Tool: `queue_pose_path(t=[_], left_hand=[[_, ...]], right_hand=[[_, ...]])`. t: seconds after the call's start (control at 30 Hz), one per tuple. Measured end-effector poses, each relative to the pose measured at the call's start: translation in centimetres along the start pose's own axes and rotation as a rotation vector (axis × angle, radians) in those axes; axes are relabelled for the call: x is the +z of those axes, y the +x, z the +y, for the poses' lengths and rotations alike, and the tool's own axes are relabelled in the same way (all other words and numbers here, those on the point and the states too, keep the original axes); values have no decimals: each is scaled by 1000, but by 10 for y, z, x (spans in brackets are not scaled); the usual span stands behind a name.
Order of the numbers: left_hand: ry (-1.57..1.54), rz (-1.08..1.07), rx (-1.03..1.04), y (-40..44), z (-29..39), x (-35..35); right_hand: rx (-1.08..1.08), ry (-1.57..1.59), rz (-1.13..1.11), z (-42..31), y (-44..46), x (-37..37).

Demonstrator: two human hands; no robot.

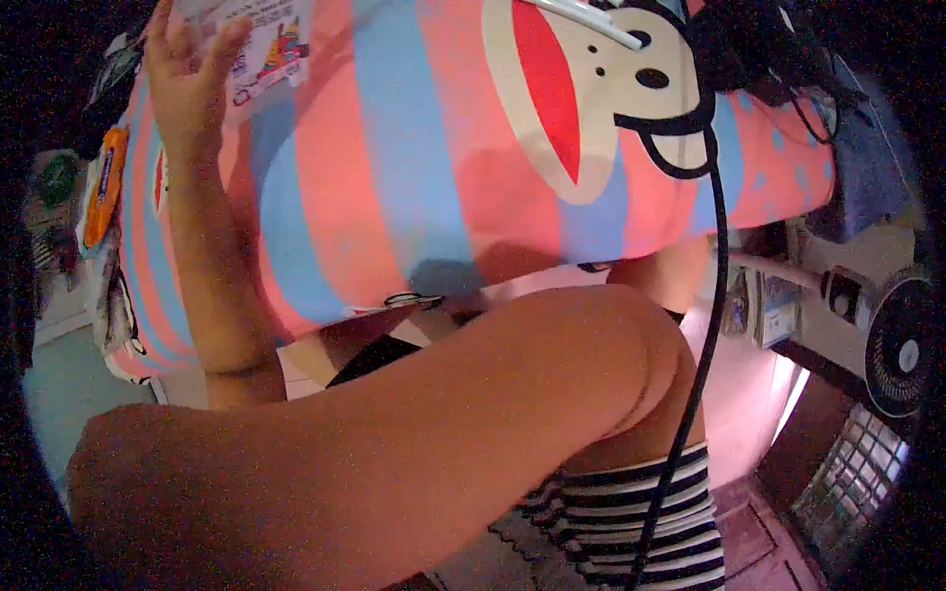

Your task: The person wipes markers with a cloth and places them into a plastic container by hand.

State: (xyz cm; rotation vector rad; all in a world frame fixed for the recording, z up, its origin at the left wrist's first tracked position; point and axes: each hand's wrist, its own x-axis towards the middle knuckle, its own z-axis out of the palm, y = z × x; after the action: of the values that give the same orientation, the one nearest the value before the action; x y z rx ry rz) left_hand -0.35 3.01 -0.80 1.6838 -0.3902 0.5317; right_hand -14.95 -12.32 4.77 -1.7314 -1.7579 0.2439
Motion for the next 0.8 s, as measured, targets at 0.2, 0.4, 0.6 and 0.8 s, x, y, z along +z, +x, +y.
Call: queue_pose_path(t=[0.2, 0.4, 0.6, 0.8], left_hand=[[173, -7, 7, -3, 22, -17], [33, -47, 118, 11, 8, -15], [273, 64, 8, -5, 30, -13], [113, 179, 74, 6, 14, -20]], right_hand=[[38, 62, -35, -13, -10, -2], [175, 181, -54, -29, -44, -20], [605, 343, 524, -6, -77, -59], [948, -205, 842, 139, -58, -70]])
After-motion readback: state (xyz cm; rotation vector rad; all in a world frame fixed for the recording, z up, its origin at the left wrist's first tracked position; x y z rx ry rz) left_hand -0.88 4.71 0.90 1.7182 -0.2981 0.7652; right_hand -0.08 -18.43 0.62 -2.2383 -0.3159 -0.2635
